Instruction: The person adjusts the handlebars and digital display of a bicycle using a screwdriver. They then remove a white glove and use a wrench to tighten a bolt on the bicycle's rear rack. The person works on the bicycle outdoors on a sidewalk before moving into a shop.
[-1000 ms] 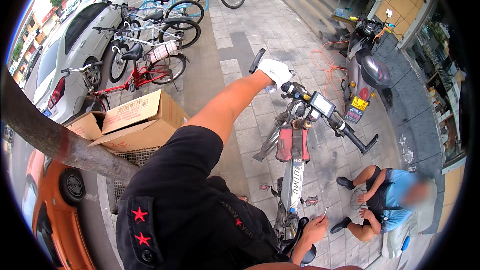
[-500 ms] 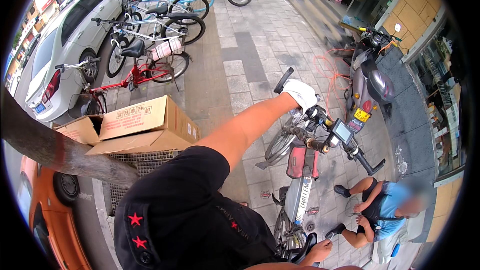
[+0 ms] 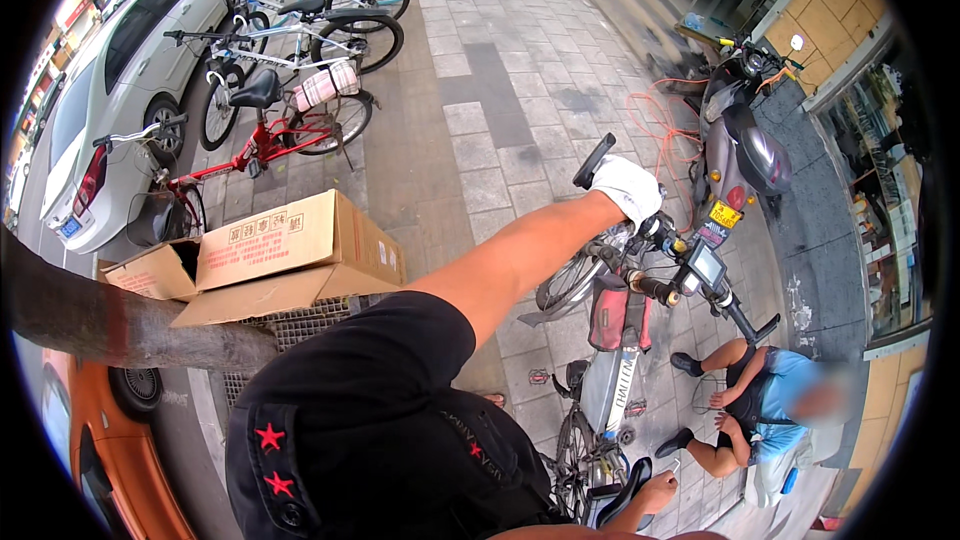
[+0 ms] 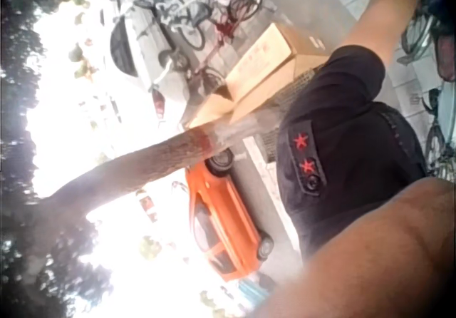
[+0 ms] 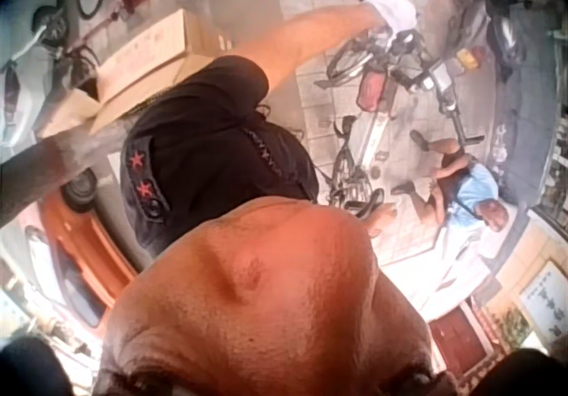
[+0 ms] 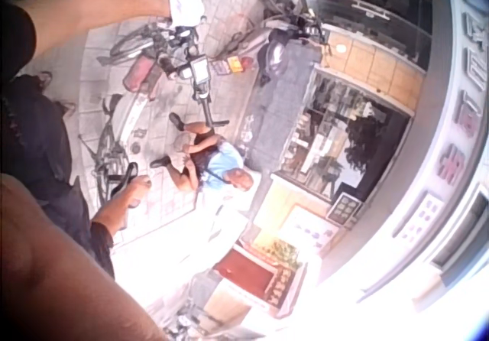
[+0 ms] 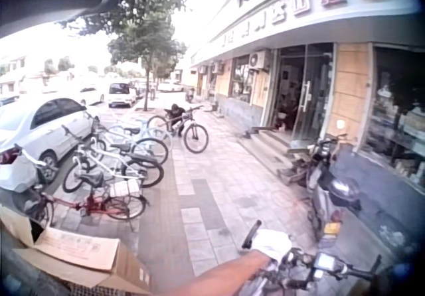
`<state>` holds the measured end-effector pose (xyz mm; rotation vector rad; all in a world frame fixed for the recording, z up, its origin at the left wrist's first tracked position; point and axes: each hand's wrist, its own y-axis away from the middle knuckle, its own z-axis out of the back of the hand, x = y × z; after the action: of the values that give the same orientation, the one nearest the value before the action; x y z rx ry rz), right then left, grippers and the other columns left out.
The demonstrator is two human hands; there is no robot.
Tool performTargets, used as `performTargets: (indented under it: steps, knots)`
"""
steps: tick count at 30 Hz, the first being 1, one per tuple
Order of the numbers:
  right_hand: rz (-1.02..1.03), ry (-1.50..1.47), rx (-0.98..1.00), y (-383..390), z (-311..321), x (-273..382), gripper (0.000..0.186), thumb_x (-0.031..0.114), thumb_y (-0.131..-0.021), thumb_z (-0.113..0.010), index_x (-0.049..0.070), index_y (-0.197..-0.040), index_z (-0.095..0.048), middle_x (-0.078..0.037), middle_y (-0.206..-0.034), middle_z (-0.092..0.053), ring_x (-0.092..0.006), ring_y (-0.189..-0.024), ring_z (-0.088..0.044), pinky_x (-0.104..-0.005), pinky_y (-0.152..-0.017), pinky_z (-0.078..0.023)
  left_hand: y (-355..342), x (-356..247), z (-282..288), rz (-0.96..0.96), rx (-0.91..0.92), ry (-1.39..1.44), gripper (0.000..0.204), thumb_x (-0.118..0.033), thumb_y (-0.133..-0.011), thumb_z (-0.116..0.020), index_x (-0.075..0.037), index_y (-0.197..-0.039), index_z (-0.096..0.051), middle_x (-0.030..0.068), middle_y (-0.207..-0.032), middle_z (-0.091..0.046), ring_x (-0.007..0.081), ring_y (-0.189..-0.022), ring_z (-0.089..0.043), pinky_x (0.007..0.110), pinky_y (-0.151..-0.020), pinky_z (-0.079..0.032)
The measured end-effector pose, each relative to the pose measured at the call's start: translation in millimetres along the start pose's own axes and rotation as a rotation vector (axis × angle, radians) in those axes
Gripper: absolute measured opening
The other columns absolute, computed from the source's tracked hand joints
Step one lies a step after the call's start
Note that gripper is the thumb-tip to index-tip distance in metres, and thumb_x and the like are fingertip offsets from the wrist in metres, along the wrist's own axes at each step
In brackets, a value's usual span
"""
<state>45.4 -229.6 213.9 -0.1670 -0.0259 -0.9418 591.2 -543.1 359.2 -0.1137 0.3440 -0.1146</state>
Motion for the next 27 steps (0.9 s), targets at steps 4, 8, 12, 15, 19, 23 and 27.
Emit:
performTargets:
  steps: [4,8,12,15,19,23,27]
  knots:
    - [-0.018,-0.045,-0.021,0.8,-2.2,-2.6,0.054,0.048,-0.097,-0.044,0.009,-0.114,-0.078,-0.021,-0.108,-0.076,-0.0459,-0.097,-0.070,-0.0593,-0.083,-0.053,0.9,-1.7,-1.0,-0.011,-0.018,-0.004,0.033,-0.029,-0.092,-0.056,-0.009,-0.100,-0.082,0.0142,-0.095,-0.079,0.0365,-0.090,-0.077,0.058,-0.072,-0.053]
    - [-0.040,-0.056,-0.018,1.7,-3.0,-3.0,0.055,0.048,-0.098,-0.043,0.007,-0.114,-0.077,-0.023,-0.109,-0.075,-0.0468,-0.098,-0.069,-0.0597,-0.084,-0.052,1.0,-3.0,-0.5,-0.009,-0.005,0.003,0.034,-0.029,-0.091,-0.056,-0.010,-0.100,-0.082,0.0140,-0.096,-0.080,0.0361,-0.091,-0.077,0.058,-0.073,-0.053]
    - [-0.018,-0.074,-0.030,3.4,-2.3,-4.1,0.057,0.049,-0.098,-0.042,0.006,-0.115,-0.076,-0.023,-0.111,-0.074,-0.0475,-0.099,-0.069,-0.0596,-0.086,-0.051,2.4,-4.0,-2.3,0.019,-0.007,0.002,0.034,-0.030,-0.092,-0.056,-0.010,-0.100,-0.082,0.0143,-0.097,-0.080,0.0361,-0.092,-0.077,0.058,-0.074,-0.053]
    - [0.000,-0.091,-0.019,1.0,-2.7,-3.8,0.058,0.049,-0.098,-0.042,0.005,-0.115,-0.075,-0.024,-0.112,-0.074,-0.0481,-0.099,-0.068,-0.0598,-0.086,-0.051,2.5,-1.9,-2.3,0.044,-0.006,0.008,0.035,-0.031,-0.093,-0.055,-0.010,-0.101,-0.082,0.0145,-0.097,-0.080,0.0363,-0.092,-0.077,0.058,-0.075,-0.053]
    - [0.018,-0.085,-0.074,-5.9,-14.5,-17.4,0.055,0.048,-0.102,-0.041,0.006,-0.112,-0.075,-0.022,-0.105,-0.075,-0.0486,-0.092,-0.068,-0.0610,-0.077,-0.051,3.0,-5.8,0.5,0.038,-0.001,0.020,0.037,-0.032,-0.094,-0.054,-0.009,-0.099,-0.082,0.0151,-0.097,-0.080,0.0364,-0.091,-0.077,0.058,-0.075,-0.053]
    - [0.001,-0.092,-0.070,-5.7,-15.8,-16.3,0.056,0.048,-0.101,-0.040,0.005,-0.113,-0.075,-0.023,-0.106,-0.074,-0.0488,-0.093,-0.068,-0.0607,-0.079,-0.051,1.5,-5.3,-2.7,0.053,-0.011,0.017,0.037,-0.033,-0.095,-0.054,-0.009,-0.098,-0.082,0.0158,-0.096,-0.079,0.0370,-0.091,-0.076,0.058,-0.076,-0.053]
    - [-0.024,-0.104,-0.031,0.1,-3.8,-3.1,0.058,0.049,-0.098,-0.042,0.004,-0.113,-0.075,-0.025,-0.110,-0.073,-0.0487,-0.097,-0.068,-0.0607,-0.084,-0.050,-2.1,-2.9,-8.0,0.095,-0.021,0.001,0.038,-0.033,-0.096,-0.052,-0.009,-0.098,-0.082,0.0164,-0.096,-0.079,0.0380,-0.090,-0.076,0.057,-0.077,-0.052]
